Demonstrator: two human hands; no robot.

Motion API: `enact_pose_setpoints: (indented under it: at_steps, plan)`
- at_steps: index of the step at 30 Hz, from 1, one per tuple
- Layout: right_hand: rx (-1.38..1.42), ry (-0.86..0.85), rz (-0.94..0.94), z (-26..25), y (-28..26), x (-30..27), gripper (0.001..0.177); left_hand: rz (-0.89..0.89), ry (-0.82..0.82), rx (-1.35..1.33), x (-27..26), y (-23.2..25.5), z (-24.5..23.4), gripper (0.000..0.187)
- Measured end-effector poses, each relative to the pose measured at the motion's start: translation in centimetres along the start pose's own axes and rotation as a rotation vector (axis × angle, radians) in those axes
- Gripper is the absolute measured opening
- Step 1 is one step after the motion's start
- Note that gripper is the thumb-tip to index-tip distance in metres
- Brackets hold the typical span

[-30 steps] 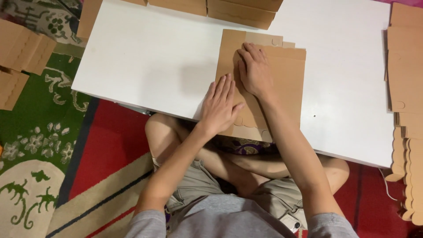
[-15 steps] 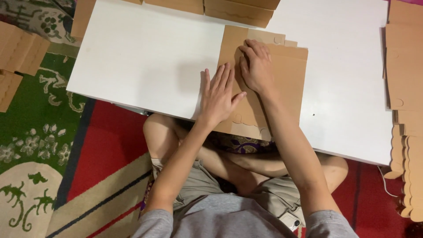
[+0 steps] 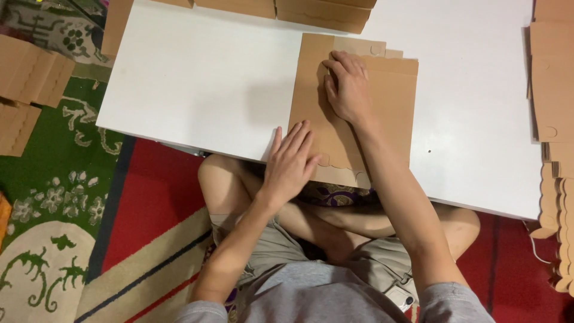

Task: The person folds a cardboard sheet into a box by hand, tucking in the side flaps and closing the lid. Then, they pick up a second cardboard sheet and smooth it out on the table.

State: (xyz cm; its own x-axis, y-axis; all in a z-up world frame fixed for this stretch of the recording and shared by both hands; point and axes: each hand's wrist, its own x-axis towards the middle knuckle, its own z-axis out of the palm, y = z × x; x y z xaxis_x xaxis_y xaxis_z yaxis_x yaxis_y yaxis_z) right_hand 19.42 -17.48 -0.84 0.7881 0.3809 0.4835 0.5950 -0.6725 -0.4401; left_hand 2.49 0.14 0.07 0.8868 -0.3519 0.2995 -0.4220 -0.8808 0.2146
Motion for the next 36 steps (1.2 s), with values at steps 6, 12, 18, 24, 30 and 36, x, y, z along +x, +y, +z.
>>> enact_pose_setpoints:
  at_steps: [6, 12, 18, 24, 30, 36]
  plan:
    - [0.011, -0.004, -0.005, -0.7, -0.7, 0.1, 0.029, 0.014, 0.367, -0.32, 4.2, -2.8, 0.0, 0.013]
    - [-0.125, -0.131, 0.174, 0.1, -0.1, 0.3, 0.035, -0.114, 0.018, -0.205, 8.3, -2.5, 1.8, 0.048]
    - [-0.101, -0.148, 0.207, 0.0, -0.3, 0.1, 0.035, -0.079, -0.201, -0.015, 5.2, -0.2, 0.1, 0.082]
    - [-0.105, -0.145, 0.181, 0.5, 0.0, 0.1, 0.035, -0.088, -0.139, -0.104, 3.8, 0.2, 0.6, 0.087]
    - [-0.158, -0.116, 0.13, 0.3, -0.1, 0.1, 0.037, -0.123, -0.212, -0.063, 8.6, -2.1, 2.1, 0.092]
    - [-0.149, -0.118, 0.166, 0.5, 0.7, 0.3, 0.038, -0.126, -0.244, -0.055, 7.1, -1.1, 0.8, 0.093]
